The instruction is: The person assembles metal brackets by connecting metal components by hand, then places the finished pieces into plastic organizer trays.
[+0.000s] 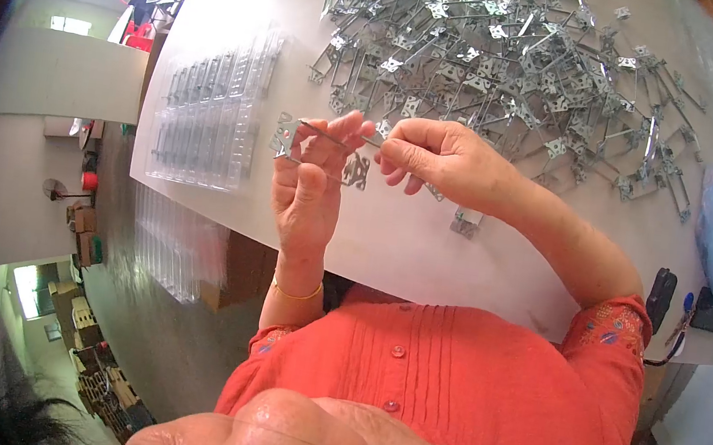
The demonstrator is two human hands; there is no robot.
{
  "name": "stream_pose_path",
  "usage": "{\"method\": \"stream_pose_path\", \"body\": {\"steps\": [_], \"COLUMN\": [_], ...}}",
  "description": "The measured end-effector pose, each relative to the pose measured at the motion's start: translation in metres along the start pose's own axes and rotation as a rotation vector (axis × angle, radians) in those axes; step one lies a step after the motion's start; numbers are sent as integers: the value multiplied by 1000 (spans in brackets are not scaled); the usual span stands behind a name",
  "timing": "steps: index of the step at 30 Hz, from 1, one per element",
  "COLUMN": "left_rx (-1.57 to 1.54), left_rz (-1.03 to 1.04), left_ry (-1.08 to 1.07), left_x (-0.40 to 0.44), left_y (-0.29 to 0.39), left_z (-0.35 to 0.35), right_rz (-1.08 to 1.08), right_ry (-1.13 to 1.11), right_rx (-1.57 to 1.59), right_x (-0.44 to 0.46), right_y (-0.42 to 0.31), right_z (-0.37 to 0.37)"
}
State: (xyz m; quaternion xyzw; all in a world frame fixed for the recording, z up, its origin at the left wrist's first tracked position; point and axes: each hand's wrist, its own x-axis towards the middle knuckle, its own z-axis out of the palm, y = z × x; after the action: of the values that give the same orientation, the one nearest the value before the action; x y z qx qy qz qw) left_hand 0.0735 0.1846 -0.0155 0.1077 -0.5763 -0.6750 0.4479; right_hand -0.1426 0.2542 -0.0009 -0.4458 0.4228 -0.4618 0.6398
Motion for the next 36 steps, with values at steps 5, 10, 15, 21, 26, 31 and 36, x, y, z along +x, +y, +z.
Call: {"method": "stream_pose_path", "body": {"steps": [5, 10, 15, 21, 26, 31, 36], "left_rx": [-17, -9, 39, -83, -99, -127, -26], "left_rz": [2, -48, -115, -303, -493, -478, -420], "left_ry": [-13, -34, -103, -102, -151, -79, -8], "left_x": [0, 1, 0, 1, 5, 5, 1], "left_y": [-11, -10, 1, 3, 14, 11, 10], "left_z": [3, 4, -1, -21, -15, -11, -4], "right_rz": [29, -152, -411, -606, -626, -575, -346], "right_ry": [-33, 53, 128, 63, 44, 249, 332], "right_rx": [135, 133, -151, -557, -571, -558, -383], "right_x": [-1, 4, 2, -2, -2, -4, -9], "right_y": [-4, 4, -7, -16, -14, -14, -20], "right_z": [4, -8, -15, -14, -12, -11, -4]}}
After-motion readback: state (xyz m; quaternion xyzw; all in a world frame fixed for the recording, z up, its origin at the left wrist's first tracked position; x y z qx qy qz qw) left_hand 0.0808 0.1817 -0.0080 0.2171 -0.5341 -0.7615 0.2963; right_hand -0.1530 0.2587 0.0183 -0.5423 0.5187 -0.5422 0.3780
